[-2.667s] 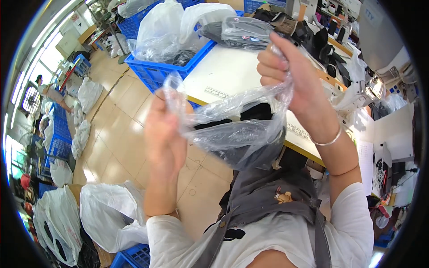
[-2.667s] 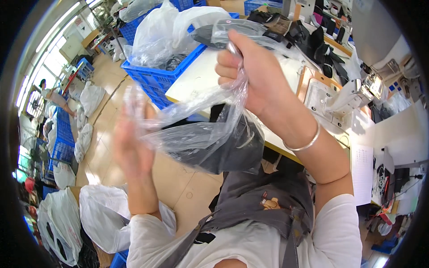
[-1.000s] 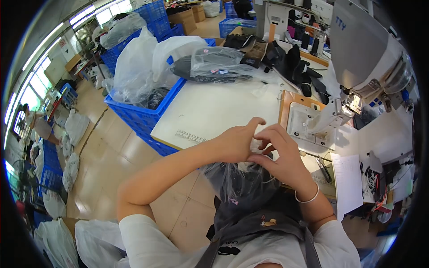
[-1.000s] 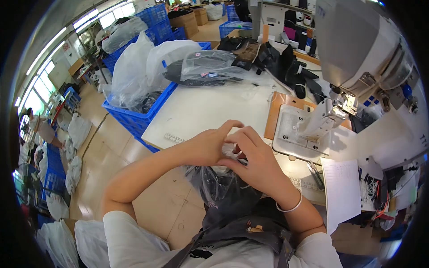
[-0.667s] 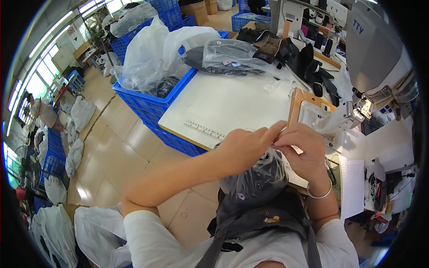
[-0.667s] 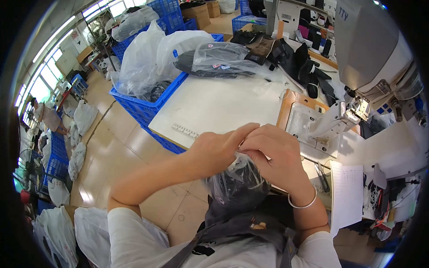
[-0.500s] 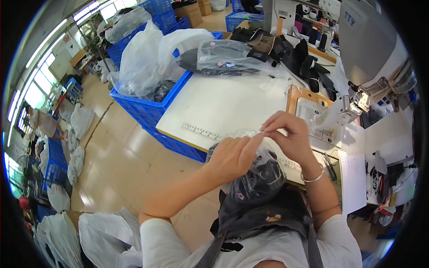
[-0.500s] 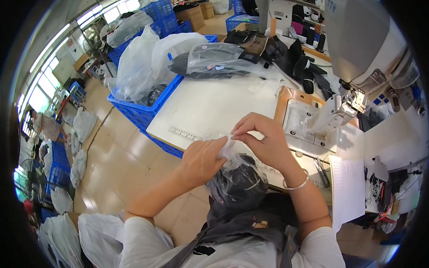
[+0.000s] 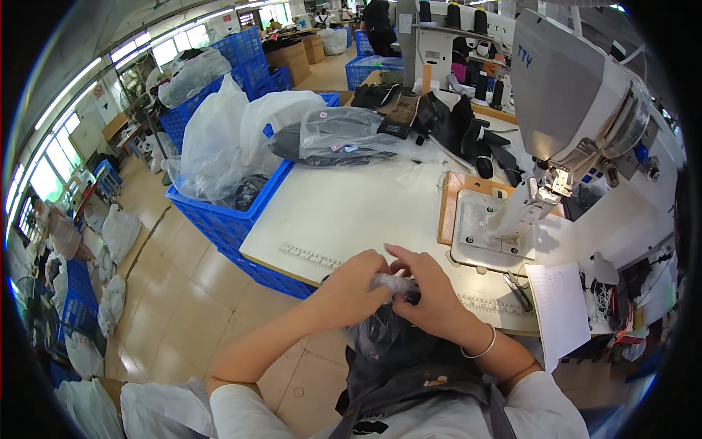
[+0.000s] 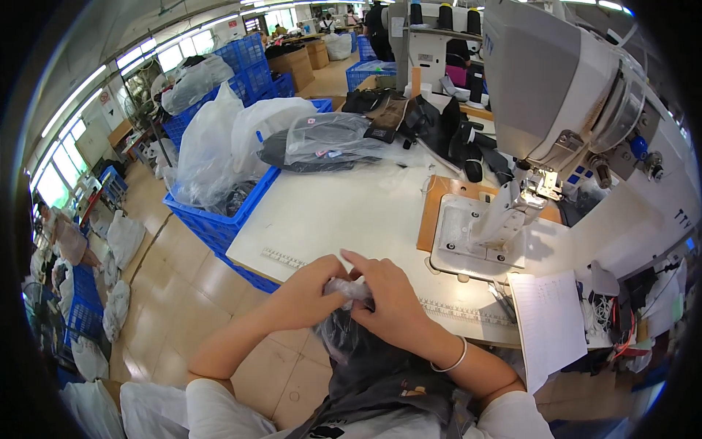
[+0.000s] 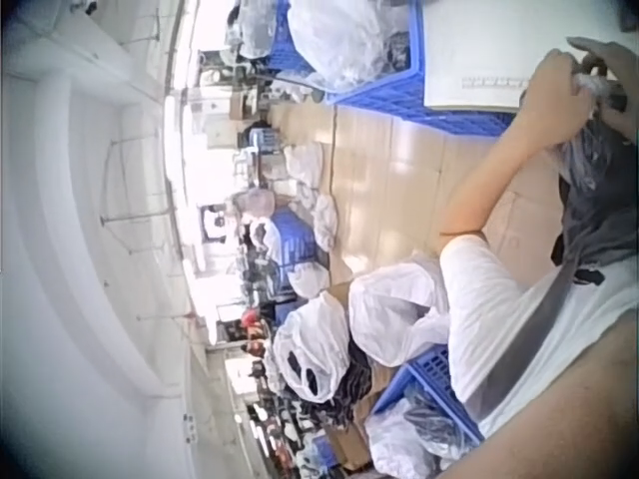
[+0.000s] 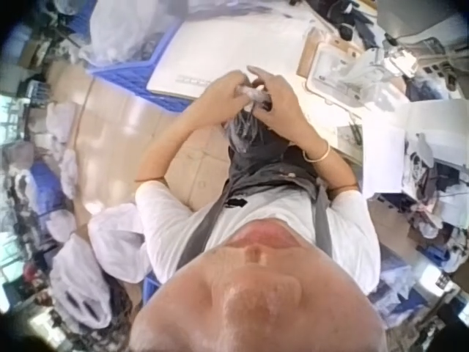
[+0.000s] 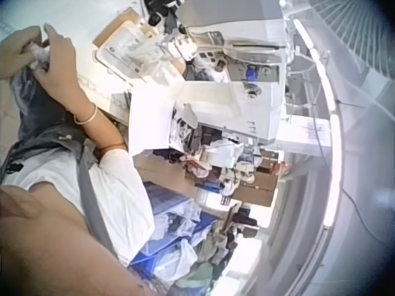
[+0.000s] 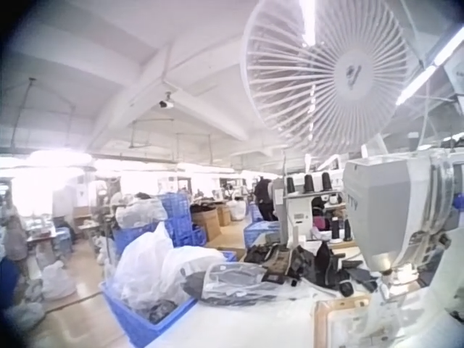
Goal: Checking and packaging shoe components into plastic bags while recording production data in a notebook.
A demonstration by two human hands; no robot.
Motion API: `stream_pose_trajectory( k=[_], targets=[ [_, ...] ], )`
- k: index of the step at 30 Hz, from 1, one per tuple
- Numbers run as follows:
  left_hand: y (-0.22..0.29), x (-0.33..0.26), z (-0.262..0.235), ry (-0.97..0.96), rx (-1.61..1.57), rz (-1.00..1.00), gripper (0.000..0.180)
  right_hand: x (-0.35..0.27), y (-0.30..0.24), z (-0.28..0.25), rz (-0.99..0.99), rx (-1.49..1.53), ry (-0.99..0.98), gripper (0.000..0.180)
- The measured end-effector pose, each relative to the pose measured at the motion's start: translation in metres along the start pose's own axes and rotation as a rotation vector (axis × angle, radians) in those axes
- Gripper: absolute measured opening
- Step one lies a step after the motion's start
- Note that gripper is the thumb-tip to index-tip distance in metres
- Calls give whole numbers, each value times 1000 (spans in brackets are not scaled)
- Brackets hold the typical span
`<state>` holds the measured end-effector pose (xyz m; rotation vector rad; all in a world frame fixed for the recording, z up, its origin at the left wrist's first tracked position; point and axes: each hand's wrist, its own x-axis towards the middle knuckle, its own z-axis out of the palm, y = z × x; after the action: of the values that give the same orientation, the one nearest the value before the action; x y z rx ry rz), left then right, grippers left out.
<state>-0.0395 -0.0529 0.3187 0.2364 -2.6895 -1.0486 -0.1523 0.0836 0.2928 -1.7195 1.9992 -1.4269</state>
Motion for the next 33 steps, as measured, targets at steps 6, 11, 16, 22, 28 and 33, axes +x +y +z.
stream_pose_trajectory(
  k=[6,11,16,22,28,33],
  targets=[
    [-12,-4,-2,-220,-817,-328,37,17,15,9,-407,-308,179,68],
    [-29,-1,-19,-350,-1149,-309,31,17,3,1,-371,-217,210,57],
    [-33,14,-33,-413,-659,14,23,15,-3,2,-509,-274,151,30],
    [-3,21,-58,-338,146,262,14,25,-7,-17,-542,-352,114,18],
    [-44,16,-52,-135,387,525,18,3,3,-18,-449,-405,-20,23],
    [-63,12,-37,-67,414,464,19,-18,10,-22,-248,-421,-146,8]
  ],
)
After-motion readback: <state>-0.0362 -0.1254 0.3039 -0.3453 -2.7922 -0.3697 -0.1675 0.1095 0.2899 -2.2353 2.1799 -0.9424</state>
